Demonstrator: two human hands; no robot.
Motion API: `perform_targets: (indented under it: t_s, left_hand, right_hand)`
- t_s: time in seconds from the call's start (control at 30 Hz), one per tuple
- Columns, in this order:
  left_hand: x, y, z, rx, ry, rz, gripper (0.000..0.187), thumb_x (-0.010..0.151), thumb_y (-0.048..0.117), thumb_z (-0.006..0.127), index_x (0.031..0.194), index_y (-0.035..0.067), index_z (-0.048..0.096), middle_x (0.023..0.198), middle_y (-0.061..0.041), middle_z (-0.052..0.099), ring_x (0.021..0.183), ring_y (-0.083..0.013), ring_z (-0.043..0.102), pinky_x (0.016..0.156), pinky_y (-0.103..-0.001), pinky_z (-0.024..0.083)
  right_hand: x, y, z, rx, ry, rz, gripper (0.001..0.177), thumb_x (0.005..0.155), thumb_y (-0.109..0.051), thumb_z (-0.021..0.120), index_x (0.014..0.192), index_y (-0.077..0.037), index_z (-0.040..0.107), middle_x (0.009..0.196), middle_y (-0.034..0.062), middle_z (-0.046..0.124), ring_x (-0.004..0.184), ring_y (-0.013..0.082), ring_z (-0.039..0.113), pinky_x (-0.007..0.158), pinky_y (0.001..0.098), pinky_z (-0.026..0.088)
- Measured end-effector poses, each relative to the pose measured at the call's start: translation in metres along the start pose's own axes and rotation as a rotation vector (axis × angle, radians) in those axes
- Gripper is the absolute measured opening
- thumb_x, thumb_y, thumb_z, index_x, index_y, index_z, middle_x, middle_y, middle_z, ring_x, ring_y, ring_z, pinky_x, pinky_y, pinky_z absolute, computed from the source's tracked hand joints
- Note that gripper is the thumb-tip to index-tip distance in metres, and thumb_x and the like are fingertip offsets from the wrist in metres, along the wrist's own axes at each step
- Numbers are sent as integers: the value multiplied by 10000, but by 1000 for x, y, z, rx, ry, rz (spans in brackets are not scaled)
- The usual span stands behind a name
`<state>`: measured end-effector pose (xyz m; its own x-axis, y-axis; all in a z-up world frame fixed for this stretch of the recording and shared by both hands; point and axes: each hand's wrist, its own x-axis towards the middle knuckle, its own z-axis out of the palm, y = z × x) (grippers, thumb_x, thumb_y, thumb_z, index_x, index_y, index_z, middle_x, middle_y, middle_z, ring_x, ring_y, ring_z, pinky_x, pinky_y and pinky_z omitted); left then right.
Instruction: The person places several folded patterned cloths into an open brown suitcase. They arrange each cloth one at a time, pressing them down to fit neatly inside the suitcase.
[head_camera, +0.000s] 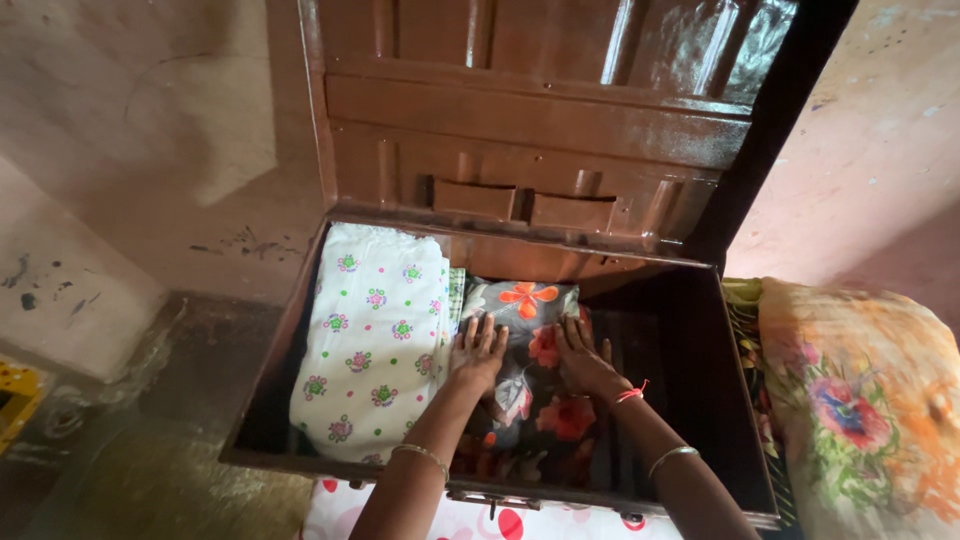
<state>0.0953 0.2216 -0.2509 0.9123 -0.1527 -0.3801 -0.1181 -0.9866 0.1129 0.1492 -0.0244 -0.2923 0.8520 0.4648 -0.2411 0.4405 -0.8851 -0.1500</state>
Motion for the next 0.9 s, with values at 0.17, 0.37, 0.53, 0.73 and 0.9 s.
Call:
perform_targets:
  t_s: [0.17, 0.37, 0.53, 0.73, 0.9]
  left_hand:
    - [-5, 5, -23, 47, -192, -33, 1470, 649, 390, 974, 1672, 242, -71, 1738, -93, -186, 1600, -364, -119, 1277, -514, 84]
    - [10, 5, -9, 50, -165, -40, 1297, 783, 352, 880, 1665, 273, -69, 1734, -64, -207, 1601, -357, -110, 1272, -527, 88]
    - [28, 0, 16, 39, -120, -51, 997, 960, 296, 673, 1663, 312, -35, 1737, -28, -206, 1605, -336, -94, 1276, -516, 82]
    - [53, -6, 44, 59, 5, -47, 811, 1049, 243, 512, 1634, 347, -40, 1708, -8, -230, 1567, -340, -108, 1239, -546, 59]
    - [42, -3, 32, 78, -168, -51, 1371, 693, 376, 873, 1648, 294, -106, 1722, -53, -234, 1588, -350, -131, 1266, -511, 56]
  right_hand:
    - [6, 4, 9, -16, -15, 75, 882, 872, -217, 574, 1618, -117, 115, 1733, 94, 21, 1602, 323, 14, 1129, 780, 222]
    - [9, -3, 6, -16, -45, 102, 966, 865, -302, 639, 1617, -95, 70, 1718, 95, -7, 1590, 340, -14, 1130, 780, 202]
    - [4, -10, -1, -5, -126, 127, 1119, 785, -326, 760, 1610, -123, 32, 1721, 73, -45, 1598, 306, -13, 1163, 756, 205]
    - [6, 0, 9, -31, -8, 42, 1139, 796, -239, 773, 1648, -120, 28, 1745, 90, -21, 1593, 336, 20, 1089, 807, 218]
    - [-5, -12, -12, 23, -136, 124, 1425, 593, -427, 951, 1615, -131, 2, 1720, 76, -33, 1596, 323, 3, 1150, 776, 206]
